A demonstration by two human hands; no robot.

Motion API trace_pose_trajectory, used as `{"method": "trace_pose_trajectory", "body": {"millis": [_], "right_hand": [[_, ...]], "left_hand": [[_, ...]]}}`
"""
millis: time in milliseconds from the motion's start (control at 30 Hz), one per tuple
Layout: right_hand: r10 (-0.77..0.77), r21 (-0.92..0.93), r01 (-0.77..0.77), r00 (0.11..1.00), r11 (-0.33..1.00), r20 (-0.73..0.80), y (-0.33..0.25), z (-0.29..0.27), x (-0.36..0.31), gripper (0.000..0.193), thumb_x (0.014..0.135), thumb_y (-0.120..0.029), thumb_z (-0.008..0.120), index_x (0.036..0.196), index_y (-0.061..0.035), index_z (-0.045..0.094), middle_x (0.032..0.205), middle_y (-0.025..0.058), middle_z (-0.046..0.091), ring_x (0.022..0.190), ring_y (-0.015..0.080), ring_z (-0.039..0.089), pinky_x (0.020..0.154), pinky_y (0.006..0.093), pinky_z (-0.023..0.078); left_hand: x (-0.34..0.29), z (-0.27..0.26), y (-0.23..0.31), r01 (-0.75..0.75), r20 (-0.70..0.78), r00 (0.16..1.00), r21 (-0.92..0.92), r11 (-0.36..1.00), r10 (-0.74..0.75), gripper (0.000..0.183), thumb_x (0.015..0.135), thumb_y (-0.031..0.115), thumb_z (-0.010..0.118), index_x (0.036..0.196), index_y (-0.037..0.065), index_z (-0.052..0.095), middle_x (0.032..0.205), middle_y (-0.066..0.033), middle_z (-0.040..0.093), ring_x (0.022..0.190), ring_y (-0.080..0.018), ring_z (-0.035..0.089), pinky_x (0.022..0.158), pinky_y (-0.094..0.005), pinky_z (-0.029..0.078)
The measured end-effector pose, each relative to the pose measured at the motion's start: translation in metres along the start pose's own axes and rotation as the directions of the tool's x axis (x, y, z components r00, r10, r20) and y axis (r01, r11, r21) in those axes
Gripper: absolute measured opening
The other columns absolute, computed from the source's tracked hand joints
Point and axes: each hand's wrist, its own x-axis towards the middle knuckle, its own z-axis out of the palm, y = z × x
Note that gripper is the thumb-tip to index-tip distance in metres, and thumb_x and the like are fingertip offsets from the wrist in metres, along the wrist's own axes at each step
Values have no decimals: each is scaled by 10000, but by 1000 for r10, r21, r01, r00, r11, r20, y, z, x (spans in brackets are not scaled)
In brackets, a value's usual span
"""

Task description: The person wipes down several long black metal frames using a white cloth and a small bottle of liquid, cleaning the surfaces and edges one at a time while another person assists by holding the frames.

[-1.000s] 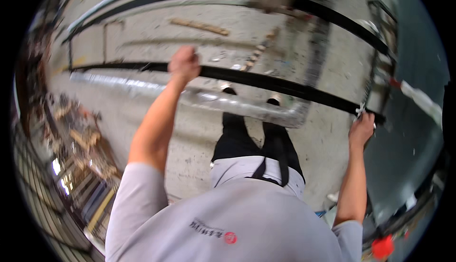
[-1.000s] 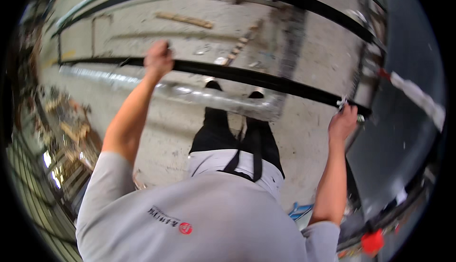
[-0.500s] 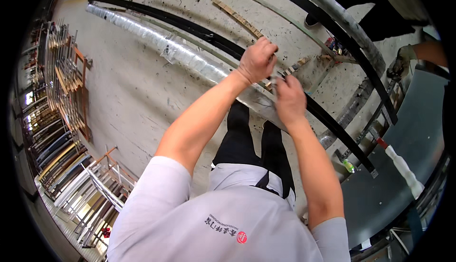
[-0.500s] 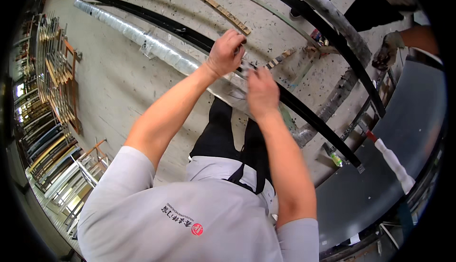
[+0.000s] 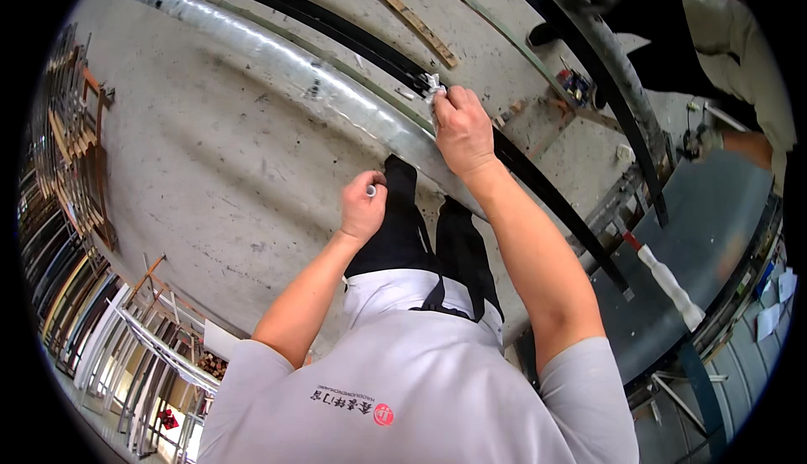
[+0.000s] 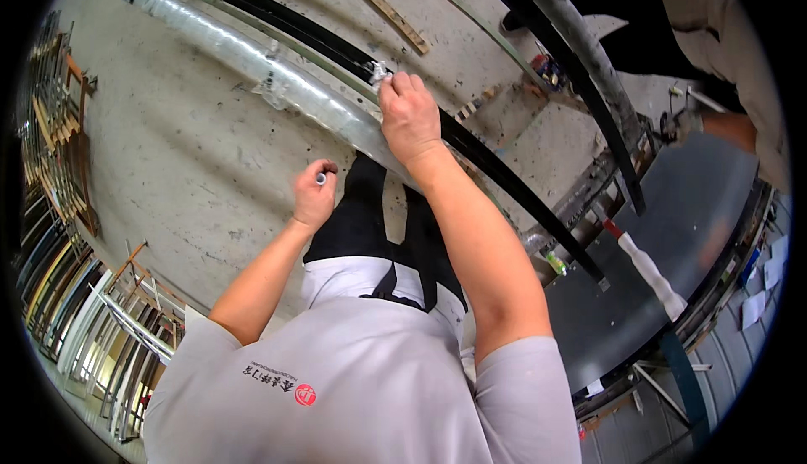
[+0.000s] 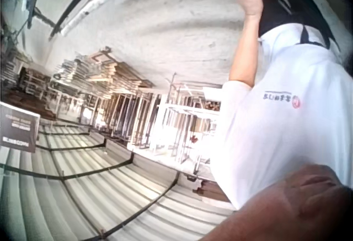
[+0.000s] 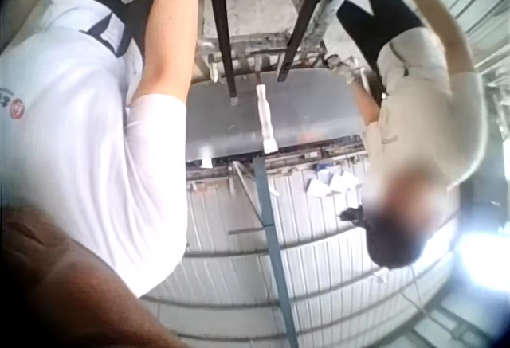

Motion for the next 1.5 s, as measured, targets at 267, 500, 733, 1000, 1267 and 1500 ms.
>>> {"method": "trace_pose_trajectory", "body": {"millis": [267,500,733,1000,1267,1500], "right_hand": [[249,-206,-226,964,952,91,65,-91,-169,151,858,3,632,1000,7,682,897,150,592,853,351,606,712,430,513],[-21,85,29,995,996,-95,17,-11,-36,141,821,7,566,937,5,647,955,176,616,933,367,612,793,450,525],[123,-16,-123,992,992,-27,32,-43,-82,189,814,-45,600,993,-20,659,932,141,593,927,340,605,778,423,533],[628,-362,-639,761,679,-165,187,-178,-417,266,850,-35,598,1101,-51,683,1207,237,623,1106,444,602,928,480,505],[949,447,-837,288,314,-128,187,-197,-354,274,902,-22,615,1162,12,694,1104,155,720,952,257,690,859,351,539],[541,850,-507,758,139,364,3,-124,-163,175,929,-25,585,1059,23,691,957,36,705,834,101,628,766,269,522]], "left_hand": [[-17,-83,-74,304,-17,949,315,899,-315,163,892,116,605,943,-14,689,818,-150,697,755,-239,664,723,-354,520],[-20,-81,-28,243,52,959,358,902,-279,190,880,138,602,942,-25,679,806,-183,686,739,-308,663,713,-386,516],[-8,-79,1,46,199,972,350,936,-122,201,870,127,587,942,-33,684,810,-166,684,725,-237,628,711,-355,500],[-29,-86,-17,261,70,942,459,849,-327,224,843,146,600,909,-38,707,714,-133,654,657,-190,596,636,-358,479],[-21,-24,103,153,122,971,338,929,-205,277,841,183,628,980,-35,727,831,-168,719,769,-214,664,763,-361,527],[-32,58,209,380,529,798,-69,922,-289,270,946,248,696,1080,14,703,876,0,675,683,-41,553,560,-195,436]]}}
